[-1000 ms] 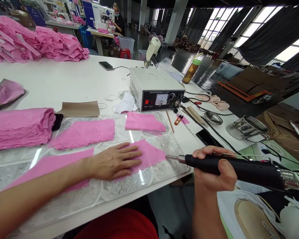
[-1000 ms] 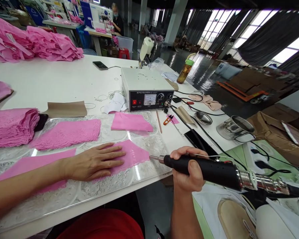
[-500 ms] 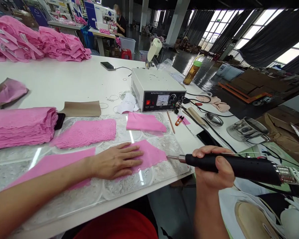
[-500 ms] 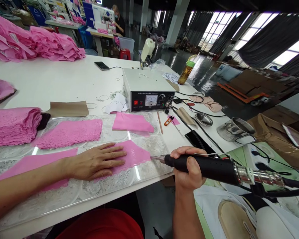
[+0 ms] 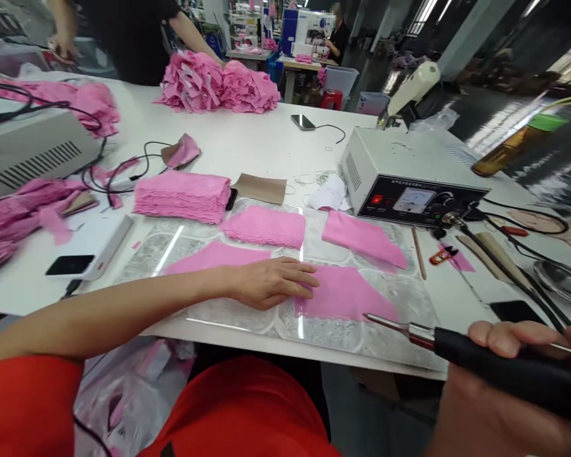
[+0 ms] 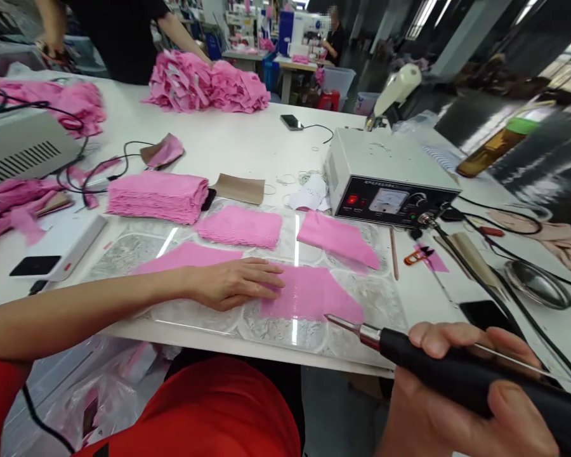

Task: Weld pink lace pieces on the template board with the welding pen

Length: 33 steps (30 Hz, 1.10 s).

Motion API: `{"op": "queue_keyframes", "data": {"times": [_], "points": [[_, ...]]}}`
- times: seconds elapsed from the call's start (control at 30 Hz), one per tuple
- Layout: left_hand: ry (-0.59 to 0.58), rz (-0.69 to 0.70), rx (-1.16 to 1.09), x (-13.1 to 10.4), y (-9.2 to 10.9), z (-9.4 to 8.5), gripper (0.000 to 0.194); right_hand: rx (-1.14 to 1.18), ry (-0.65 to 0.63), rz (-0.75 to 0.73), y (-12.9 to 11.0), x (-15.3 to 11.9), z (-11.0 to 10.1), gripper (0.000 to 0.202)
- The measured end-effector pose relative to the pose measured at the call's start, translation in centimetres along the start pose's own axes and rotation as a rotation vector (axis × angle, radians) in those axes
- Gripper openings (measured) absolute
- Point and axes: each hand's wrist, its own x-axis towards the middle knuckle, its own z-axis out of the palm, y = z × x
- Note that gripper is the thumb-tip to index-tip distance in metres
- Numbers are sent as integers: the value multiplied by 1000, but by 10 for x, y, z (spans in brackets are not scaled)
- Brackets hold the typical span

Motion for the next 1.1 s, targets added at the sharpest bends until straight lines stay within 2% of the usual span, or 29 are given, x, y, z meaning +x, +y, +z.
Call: {"op": "queue_keyframes", "data": {"times": [0.1, 0.23, 0.37, 0.7, 0.93, 1.1], "points": [[-12, -57, 16, -14, 5, 3, 43, -47, -172, -117, 13, -18, 10, 34], [-50, -105, 28, -18, 7, 8, 47, -17, -346, -69, 28, -37, 20, 31], [-98, -131, 32, -18, 8, 12, 52, -29, -438, -50, 34, -47, 28, 28], [-88, -79, 38, -19, 5, 15, 59, -11, -454, -34, 39, -54, 31, 28], [-18, -33, 7, -21, 4, 16, 49, -5, -504, -34, 39, -56, 33, 28], [-51, -17, 46, -22, 4, 16, 47, -19, -508, -42, 38, -55, 32, 27]]}}
